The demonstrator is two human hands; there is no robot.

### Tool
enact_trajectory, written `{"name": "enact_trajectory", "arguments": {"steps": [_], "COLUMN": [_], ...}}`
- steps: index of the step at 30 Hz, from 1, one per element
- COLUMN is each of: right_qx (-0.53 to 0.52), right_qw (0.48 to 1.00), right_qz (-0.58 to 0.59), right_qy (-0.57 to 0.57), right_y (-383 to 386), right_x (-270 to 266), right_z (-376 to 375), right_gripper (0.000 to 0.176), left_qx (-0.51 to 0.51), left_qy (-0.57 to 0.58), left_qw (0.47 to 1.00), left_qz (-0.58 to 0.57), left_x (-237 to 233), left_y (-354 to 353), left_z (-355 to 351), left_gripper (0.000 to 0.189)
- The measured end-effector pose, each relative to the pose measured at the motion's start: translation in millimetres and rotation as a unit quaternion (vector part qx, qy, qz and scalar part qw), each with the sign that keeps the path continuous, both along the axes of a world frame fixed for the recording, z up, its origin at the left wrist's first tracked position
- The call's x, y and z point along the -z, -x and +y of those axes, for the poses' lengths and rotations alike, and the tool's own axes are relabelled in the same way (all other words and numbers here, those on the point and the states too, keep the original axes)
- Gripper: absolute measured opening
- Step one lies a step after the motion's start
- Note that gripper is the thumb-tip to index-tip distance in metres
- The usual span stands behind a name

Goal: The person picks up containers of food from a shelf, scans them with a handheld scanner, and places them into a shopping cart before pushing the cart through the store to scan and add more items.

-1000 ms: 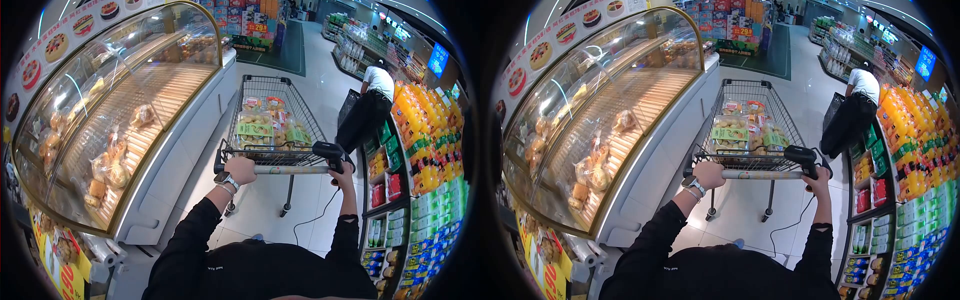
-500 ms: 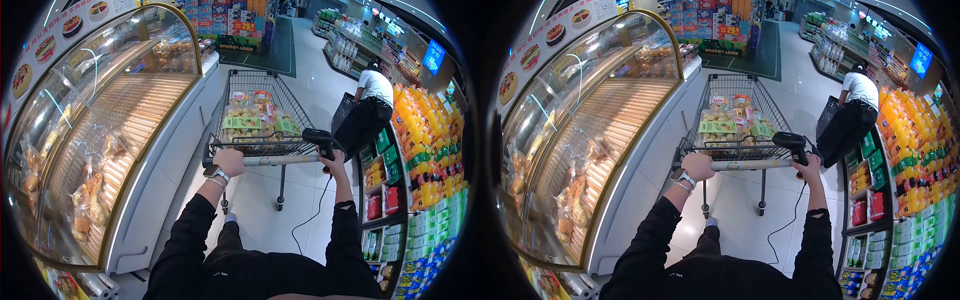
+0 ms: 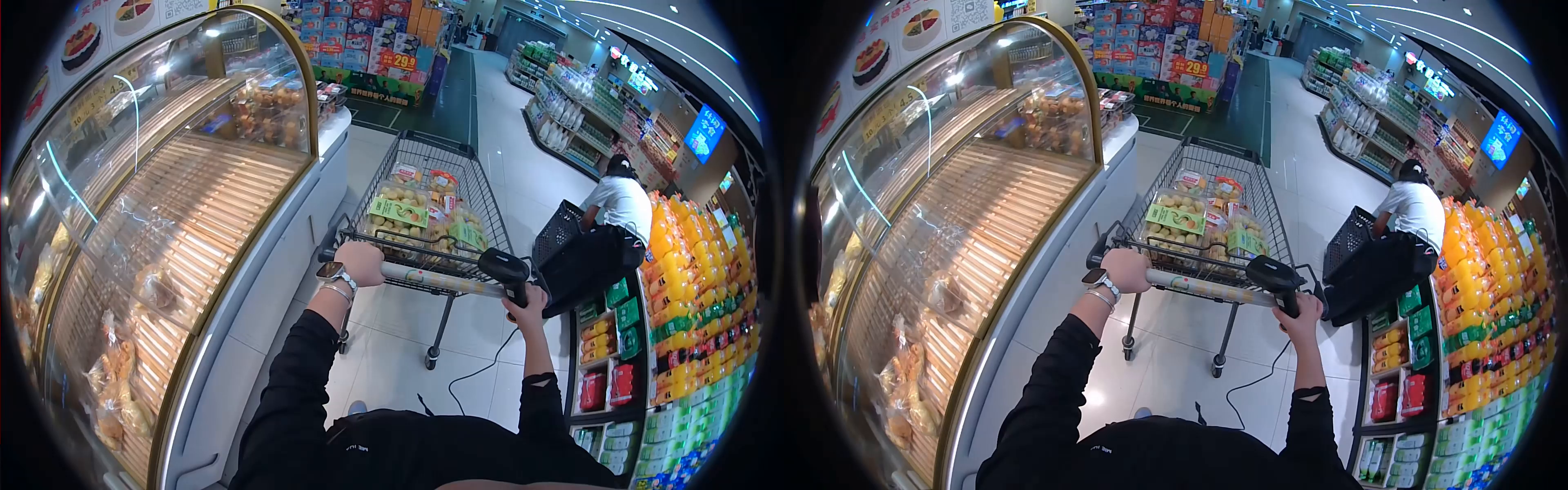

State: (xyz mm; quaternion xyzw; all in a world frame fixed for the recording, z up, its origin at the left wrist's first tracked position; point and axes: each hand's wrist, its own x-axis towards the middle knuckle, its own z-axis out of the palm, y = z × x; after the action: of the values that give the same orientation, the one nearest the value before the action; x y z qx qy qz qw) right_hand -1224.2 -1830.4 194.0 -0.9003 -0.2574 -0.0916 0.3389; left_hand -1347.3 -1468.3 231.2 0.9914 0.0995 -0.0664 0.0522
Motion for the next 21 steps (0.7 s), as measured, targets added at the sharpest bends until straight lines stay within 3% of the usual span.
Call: {"name": "enact_trajectory", "arguments": {"steps": [11, 21], "right_qx": [0.014, -0.077], "right_qw": [1.0, 0.996], "right_qz": [-0.028, -0.035], "right_qy": [0.0, 0.011], "right_y": [-203.9, -412.7], "right_x": [22.8, 20.0], "right_z": [69.3, 124.4], "right_gripper": [0.042, 0.039], "left_qx": [-0.001, -0.06], "left_qy": [-0.01, -0.035], "left_qw": [1.0, 0.997], "left_qz": [-0.02, 0.012], "left_x": [11.3, 20.3], "left_y": [-192.2, -373.4], "left_z": [66.8, 101.5], "left_gripper": [0.023, 0.024]}}
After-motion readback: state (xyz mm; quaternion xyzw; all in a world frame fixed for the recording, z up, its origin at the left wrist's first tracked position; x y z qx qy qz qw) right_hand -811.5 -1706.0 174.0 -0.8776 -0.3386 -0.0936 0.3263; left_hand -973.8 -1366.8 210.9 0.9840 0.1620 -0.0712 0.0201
